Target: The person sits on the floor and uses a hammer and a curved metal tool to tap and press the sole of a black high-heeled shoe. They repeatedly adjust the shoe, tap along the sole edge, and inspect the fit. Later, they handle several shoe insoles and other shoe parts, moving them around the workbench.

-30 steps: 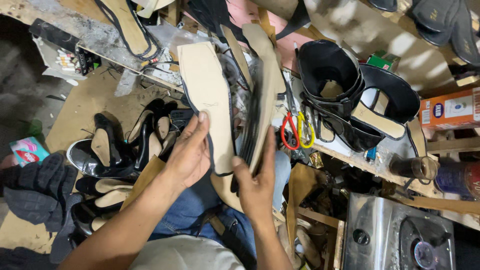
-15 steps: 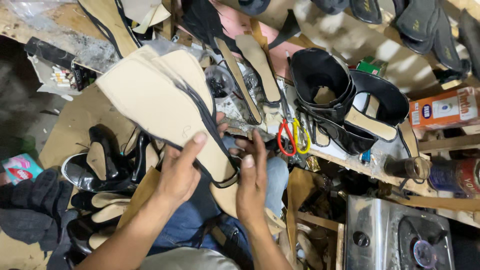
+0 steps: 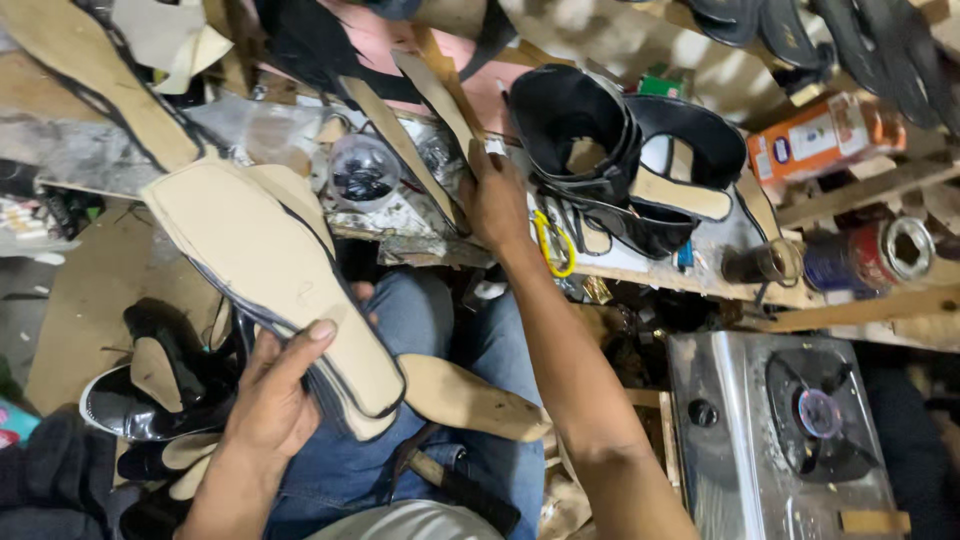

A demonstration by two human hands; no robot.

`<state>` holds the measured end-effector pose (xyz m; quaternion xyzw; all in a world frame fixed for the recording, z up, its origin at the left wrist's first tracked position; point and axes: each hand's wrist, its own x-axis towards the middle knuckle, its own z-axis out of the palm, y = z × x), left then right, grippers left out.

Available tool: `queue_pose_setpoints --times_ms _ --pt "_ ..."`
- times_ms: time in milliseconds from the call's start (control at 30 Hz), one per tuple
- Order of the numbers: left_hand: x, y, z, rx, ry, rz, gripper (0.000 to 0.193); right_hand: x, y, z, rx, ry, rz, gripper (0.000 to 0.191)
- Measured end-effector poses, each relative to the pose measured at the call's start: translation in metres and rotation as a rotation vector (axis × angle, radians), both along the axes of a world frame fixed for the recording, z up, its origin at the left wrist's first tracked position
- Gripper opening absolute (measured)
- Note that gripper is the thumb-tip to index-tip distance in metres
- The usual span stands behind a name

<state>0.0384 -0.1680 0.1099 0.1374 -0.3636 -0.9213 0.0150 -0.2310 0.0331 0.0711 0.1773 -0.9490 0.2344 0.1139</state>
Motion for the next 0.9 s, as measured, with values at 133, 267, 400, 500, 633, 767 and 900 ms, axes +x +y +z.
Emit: queue_pose_setpoints --times_ms 133,267,400,500,633,767,900 --pt "-0.006 0.003 0.004 0.064 -0.003 -0.05 0.041 0.024 0.005 0.004 -0.102 0.12 -0.103 0.062" --pt "-0.021 0.018 0.006 0.044 -0.062 -0.014 0.038 0.097 0.006 0.026 -0.576 0.103 0.066 0.046" --pt "-0.04 0.04 0.005 0.046 0.029 0.017 0.039 0.189 0.023 0.041 -0.583 -0.341 0.376 0.068" --pt "-0.051 0.055 0.001 -0.158 -0.036 -0.027 0.043 0.204 0.051 0.041 -0.052 -0.271 0.625 0.103" --pt "-0.048 0.055 -0.003 -0.462 -0.092 -0.217 0.049 0.135 0.105 0.042 -0.683 -0.277 0.355 0.063" --pt "-0.026 0.04 -0.005 -0.722 -0.083 -0.677 0.065 0.037 0.197 0.068 -0.047 0.232 -0.161 0.041" --pt "-0.009 0.047 -0.013 -0.819 0.178 -0.858 0.069 -0.022 0.248 0.077 0.573 0.313 -0.225 0.065"
